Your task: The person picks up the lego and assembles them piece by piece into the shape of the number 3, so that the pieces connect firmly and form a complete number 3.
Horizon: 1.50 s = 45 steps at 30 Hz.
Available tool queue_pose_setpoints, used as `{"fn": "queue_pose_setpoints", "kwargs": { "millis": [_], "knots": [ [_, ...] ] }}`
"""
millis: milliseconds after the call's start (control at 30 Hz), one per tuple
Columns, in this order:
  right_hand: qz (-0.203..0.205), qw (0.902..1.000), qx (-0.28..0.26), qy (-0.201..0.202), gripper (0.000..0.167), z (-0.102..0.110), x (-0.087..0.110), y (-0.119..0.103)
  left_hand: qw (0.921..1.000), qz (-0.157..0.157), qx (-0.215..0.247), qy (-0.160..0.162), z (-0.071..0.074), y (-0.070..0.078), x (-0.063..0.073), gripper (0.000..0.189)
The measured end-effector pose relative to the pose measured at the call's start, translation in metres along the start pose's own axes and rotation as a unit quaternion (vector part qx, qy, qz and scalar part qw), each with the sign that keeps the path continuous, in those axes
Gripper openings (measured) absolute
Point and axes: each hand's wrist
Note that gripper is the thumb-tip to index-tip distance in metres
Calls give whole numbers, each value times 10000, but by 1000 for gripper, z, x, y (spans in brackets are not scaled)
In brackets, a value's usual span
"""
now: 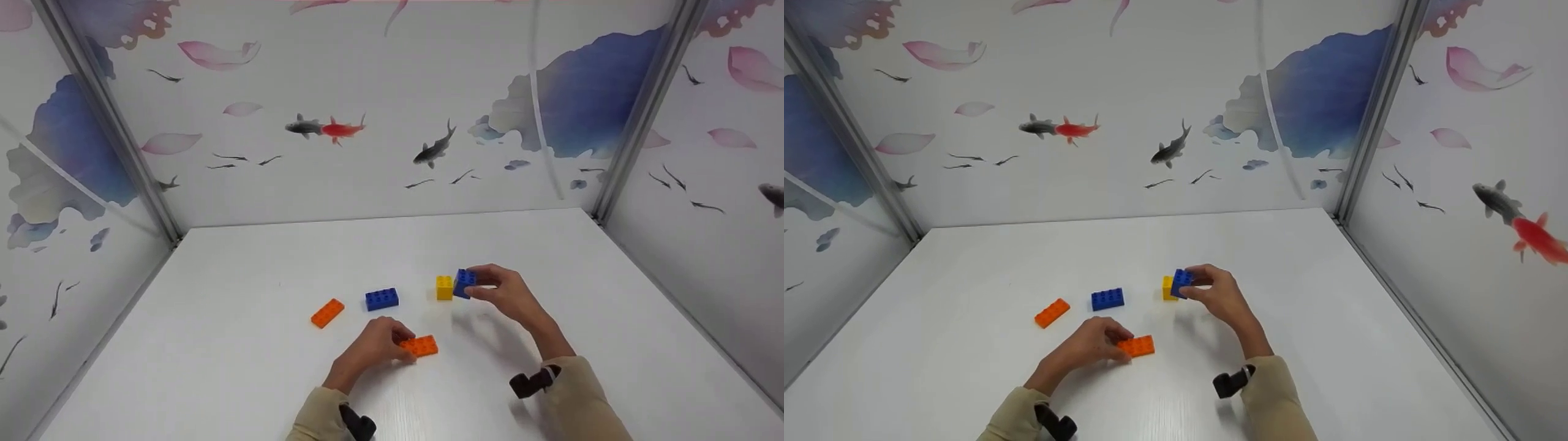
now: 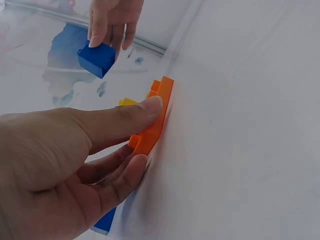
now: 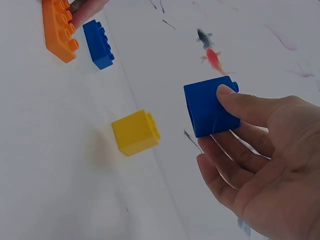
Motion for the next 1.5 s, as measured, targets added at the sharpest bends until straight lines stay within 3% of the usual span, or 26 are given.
{"fn": "queue_pose_setpoints", "kwargs": {
  "millis": [333,733,1167,1500],
  "knots": [
    [210,9989,-106,-399,44,-16,9,-17,10000,92,8,-17,2,-3,-3,32],
    [600,9933,49,-984,44,-34,10,-18,9996,-253,-95,48,5,-6,-5,31],
    [493,9843,176,-1684,34,-51,11,-13,9999,-80,129,73,5,-6,-2,29],
    [167,9831,495,-1752,33,-58,10,-5,9998,-142,101,86,4,-8,-4,30]
  ]
}}
Point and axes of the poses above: each hand's wrist, its own x-axis away from the middle knuckle, its own z-axis out of the back of the hand, y = z × x, and after that the axes turned 3 degrees about -x, right-handed
